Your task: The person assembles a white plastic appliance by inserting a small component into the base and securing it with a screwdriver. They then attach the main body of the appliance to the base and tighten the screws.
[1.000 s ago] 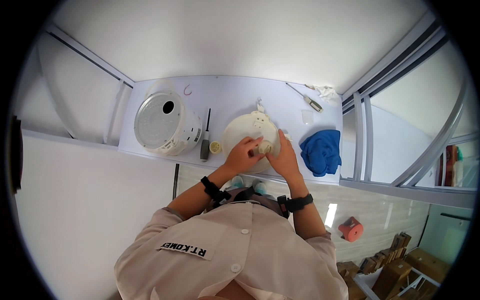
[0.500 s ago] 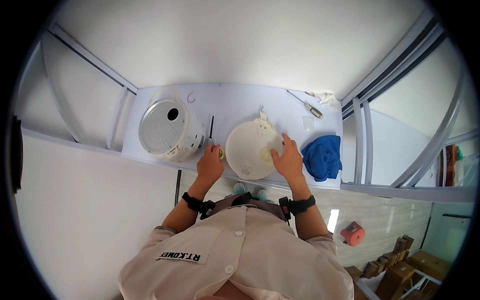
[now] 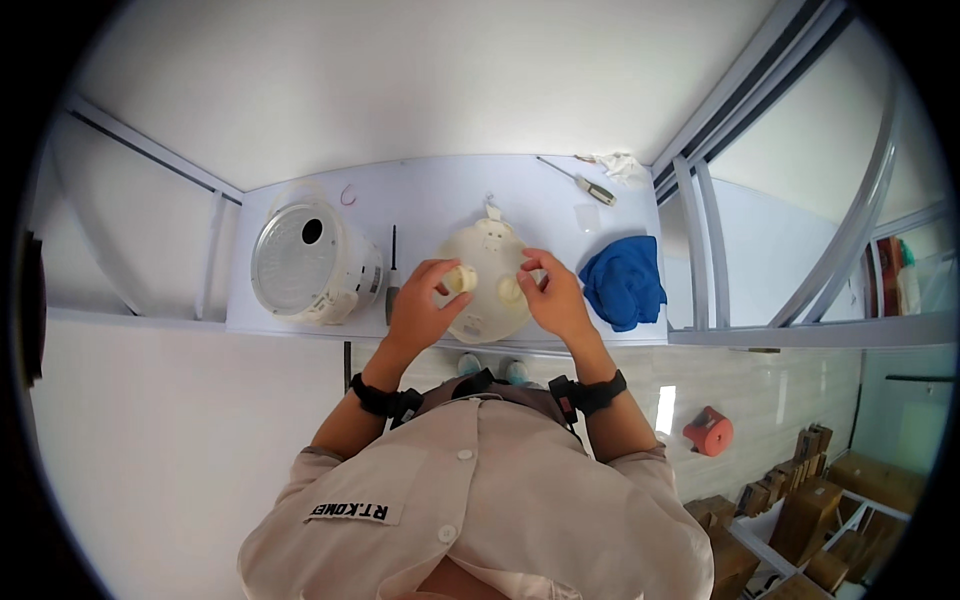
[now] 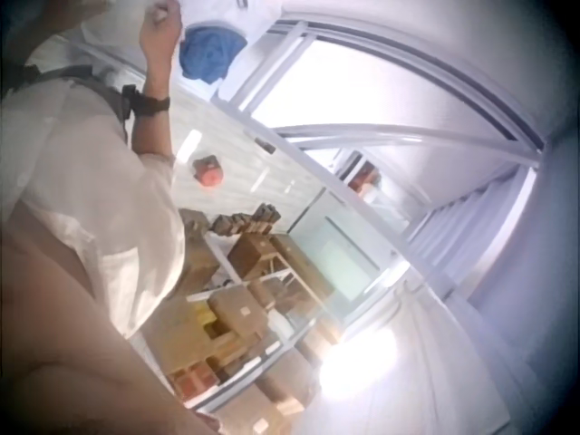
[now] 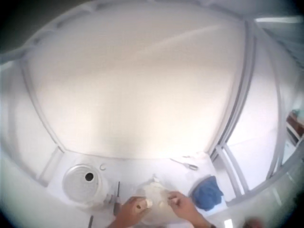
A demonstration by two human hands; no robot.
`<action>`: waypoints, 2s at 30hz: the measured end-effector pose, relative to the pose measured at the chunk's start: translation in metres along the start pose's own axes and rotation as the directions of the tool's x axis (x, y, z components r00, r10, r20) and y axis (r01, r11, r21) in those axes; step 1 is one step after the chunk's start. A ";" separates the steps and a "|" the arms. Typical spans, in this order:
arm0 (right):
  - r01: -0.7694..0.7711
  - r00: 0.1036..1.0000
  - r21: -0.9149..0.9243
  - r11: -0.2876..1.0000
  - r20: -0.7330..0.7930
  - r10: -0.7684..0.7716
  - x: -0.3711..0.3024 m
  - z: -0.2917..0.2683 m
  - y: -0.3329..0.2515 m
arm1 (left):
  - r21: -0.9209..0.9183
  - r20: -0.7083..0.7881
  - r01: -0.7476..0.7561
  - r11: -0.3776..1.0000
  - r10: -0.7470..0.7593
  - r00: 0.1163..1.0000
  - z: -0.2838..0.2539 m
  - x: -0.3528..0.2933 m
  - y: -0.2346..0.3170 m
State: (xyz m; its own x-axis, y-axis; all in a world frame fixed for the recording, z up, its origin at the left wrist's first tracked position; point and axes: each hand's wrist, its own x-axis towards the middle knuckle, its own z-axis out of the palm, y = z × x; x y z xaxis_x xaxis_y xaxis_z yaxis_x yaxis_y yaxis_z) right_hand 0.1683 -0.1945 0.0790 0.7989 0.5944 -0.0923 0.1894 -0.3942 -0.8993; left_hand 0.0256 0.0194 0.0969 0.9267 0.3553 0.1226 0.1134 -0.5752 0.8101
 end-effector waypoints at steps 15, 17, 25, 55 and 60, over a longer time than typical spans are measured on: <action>-0.092 0.974 0.684 0.724 0.213 -0.077 -0.035 -0.011 0.032 | -0.173 0.117 -0.270 0.947 0.292 0.949 0.062 0.023 0.029; -0.072 0.977 0.702 0.708 0.193 -0.092 -0.034 -0.011 0.034 | -0.190 0.123 -0.235 0.953 0.260 0.958 0.061 0.023 0.033; -0.227 0.949 0.793 0.565 0.311 -0.056 -0.029 -0.009 0.039 | -0.198 0.073 -0.235 0.952 0.253 0.965 0.062 0.015 0.017; 0.054 0.949 0.617 0.785 0.214 -0.233 -0.039 -0.015 0.020 | -0.288 -0.022 -0.340 0.895 0.349 0.937 0.055 0.001 0.010; 0.087 0.940 0.613 0.786 0.212 -0.269 -0.043 -0.017 0.015 | -0.318 -0.019 -0.355 0.879 0.369 0.929 0.051 0.000 0.012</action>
State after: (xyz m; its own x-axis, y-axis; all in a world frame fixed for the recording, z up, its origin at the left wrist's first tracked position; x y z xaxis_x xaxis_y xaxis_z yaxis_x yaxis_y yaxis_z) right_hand 0.1466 -0.2384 0.0767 0.5788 0.8129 0.0647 -0.1317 0.1715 -0.9763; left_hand 0.0449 -0.0254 0.0773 0.8962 0.1323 0.4234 -0.3432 -0.3979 0.8508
